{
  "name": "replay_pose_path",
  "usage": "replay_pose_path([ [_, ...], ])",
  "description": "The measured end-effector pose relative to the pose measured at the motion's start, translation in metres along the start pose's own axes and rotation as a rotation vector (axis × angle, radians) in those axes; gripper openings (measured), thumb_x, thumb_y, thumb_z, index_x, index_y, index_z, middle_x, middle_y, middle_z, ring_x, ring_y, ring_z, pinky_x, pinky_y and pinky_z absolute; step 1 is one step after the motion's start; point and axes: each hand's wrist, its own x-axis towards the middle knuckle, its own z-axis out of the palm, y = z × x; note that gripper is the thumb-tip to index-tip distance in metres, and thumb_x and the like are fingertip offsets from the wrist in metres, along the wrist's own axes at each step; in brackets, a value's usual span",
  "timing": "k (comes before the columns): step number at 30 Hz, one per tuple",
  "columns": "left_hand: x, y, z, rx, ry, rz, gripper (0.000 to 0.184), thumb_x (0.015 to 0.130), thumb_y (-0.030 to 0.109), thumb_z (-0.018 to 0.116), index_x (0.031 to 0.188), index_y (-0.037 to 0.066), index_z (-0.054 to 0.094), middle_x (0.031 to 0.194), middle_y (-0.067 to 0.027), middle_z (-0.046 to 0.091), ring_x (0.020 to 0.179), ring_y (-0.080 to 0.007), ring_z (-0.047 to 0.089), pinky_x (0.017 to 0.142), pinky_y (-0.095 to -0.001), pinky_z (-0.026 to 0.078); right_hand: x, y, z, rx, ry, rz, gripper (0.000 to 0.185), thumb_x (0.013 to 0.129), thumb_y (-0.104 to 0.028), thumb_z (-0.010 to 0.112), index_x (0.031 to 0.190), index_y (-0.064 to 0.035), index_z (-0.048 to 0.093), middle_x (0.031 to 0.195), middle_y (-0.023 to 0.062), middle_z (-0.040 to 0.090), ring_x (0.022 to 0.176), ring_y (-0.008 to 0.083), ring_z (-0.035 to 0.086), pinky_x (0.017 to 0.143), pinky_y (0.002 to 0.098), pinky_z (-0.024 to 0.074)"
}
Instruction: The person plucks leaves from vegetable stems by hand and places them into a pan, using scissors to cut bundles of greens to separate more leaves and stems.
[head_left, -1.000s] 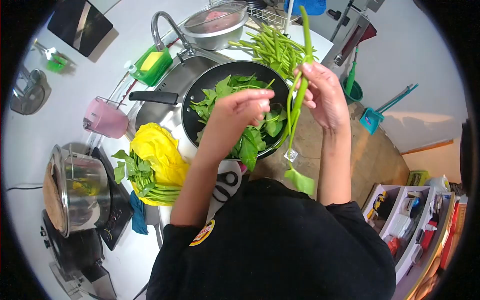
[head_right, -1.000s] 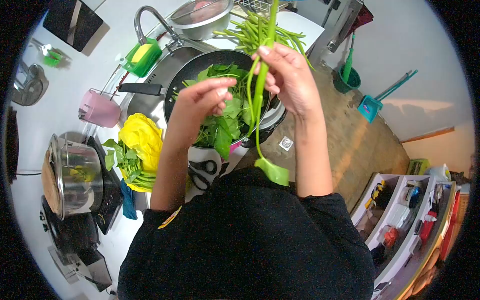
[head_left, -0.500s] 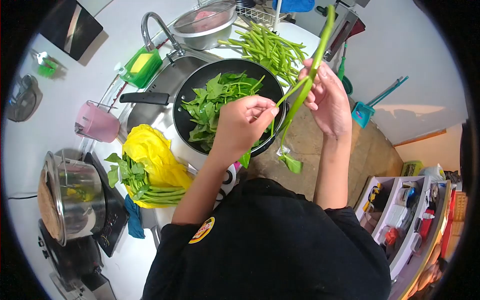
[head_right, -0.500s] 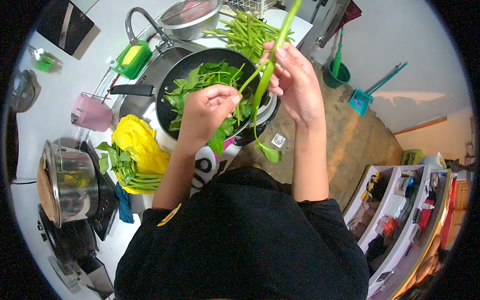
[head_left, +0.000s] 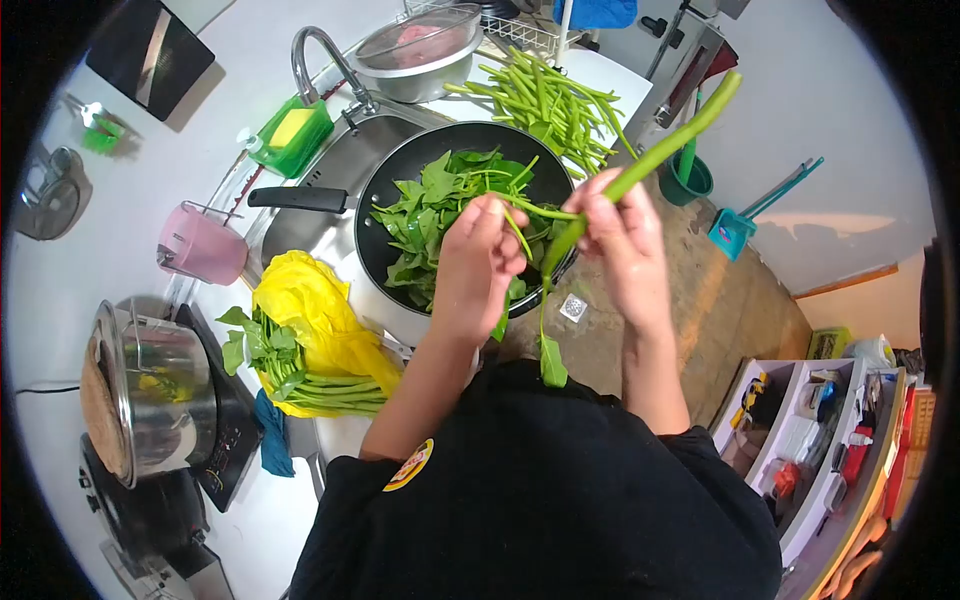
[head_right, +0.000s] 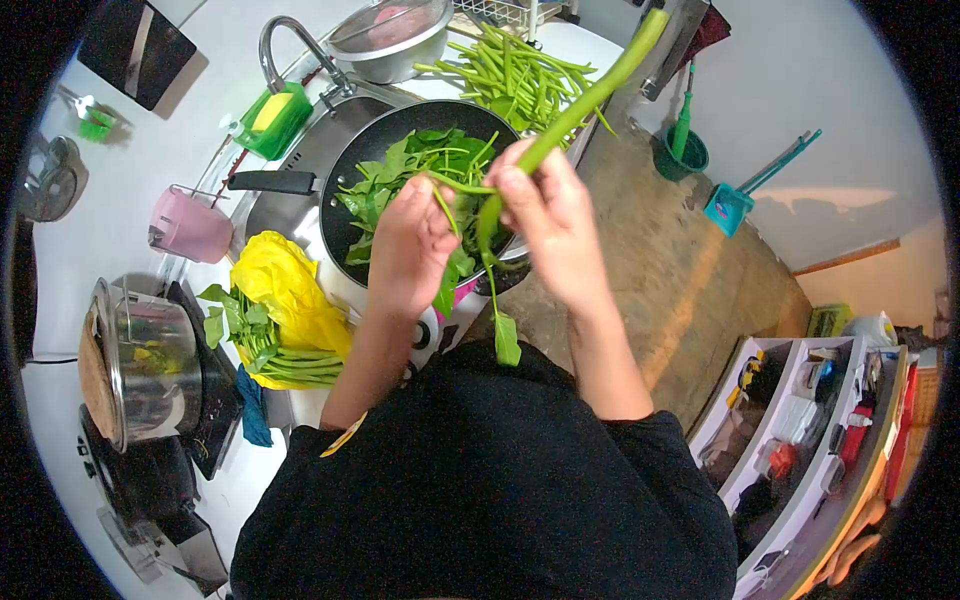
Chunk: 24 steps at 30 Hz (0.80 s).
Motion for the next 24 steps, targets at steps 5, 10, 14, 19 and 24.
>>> replay_pose_path([
  [5,-0.018,0.011,-0.007,0.891,-0.506,0.035,0.029,0.091,0.014,0.046,0.117,0.004,0.053,0.066,0.0046,0.046,0.058,-0.0016,0.039,0.051,-0.0173,0.033,0.002,-0.026,-0.037,-0.066,-0.056,0.103,0.014,0.092,-0.025,0.049,0.093,-0.0111,0.047,0.081,-0.0003,0.053,0.059,0.0027,0.039,0.050,0.0165,0.0284],
  [10,-0.028,0.002,0.005,0.911,-0.525,0.142,0.014,0.088,0.006,0.042,0.089,0.003,0.055,0.059,-0.0028,0.043,0.054,-0.0090,0.037,0.050,-0.0262,0.032,0.003,-0.023,-0.035,0.035,-0.075,0.194,0.017,0.090,-0.024,0.051,0.096,-0.0088,0.046,0.081,0.0033,0.050,0.056,0.0045,0.034,0.048,0.0184,0.0261],
  [14,-0.020,-0.002,-0.005,0.941,-0.487,0.289,0.009,0.084,0.001,0.041,0.080,0.003,0.048,0.060,-0.0045,0.043,0.053,-0.0096,0.038,0.050,-0.0267,0.032,0.005,-0.018,-0.034,0.185,-0.047,0.157,0.018,0.090,-0.024,0.051,0.098,-0.0080,0.046,0.081,0.0043,0.050,0.056,0.0044,0.036,0.048,0.0183,0.0280],
  [19,-0.007,-0.005,-0.010,0.757,-0.372,0.514,0.013,0.090,0.005,0.039,0.084,0.000,0.049,0.067,-0.0036,0.051,0.059,-0.0091,0.045,0.057,-0.0234,0.039,0.008,-0.023,-0.038,0.241,0.029,0.118,0.015,0.092,-0.021,0.049,0.091,-0.0070,0.046,0.077,0.0029,0.052,0.052,0.0033,0.037,0.045,0.0171,0.0265],
  [24,0.000,-0.002,0.018,0.634,-0.243,0.260,0.023,0.092,0.010,0.049,0.110,-0.002,0.054,0.091,-0.0075,0.063,0.079,-0.0102,0.060,0.069,-0.0217,0.048,0.004,-0.011,-0.018,0.199,-0.050,0.283,0.016,0.092,-0.023,0.052,0.090,-0.0076,0.049,0.065,-0.0042,0.044,0.050,0.0017,0.034,0.043,0.0169,0.0227],
])
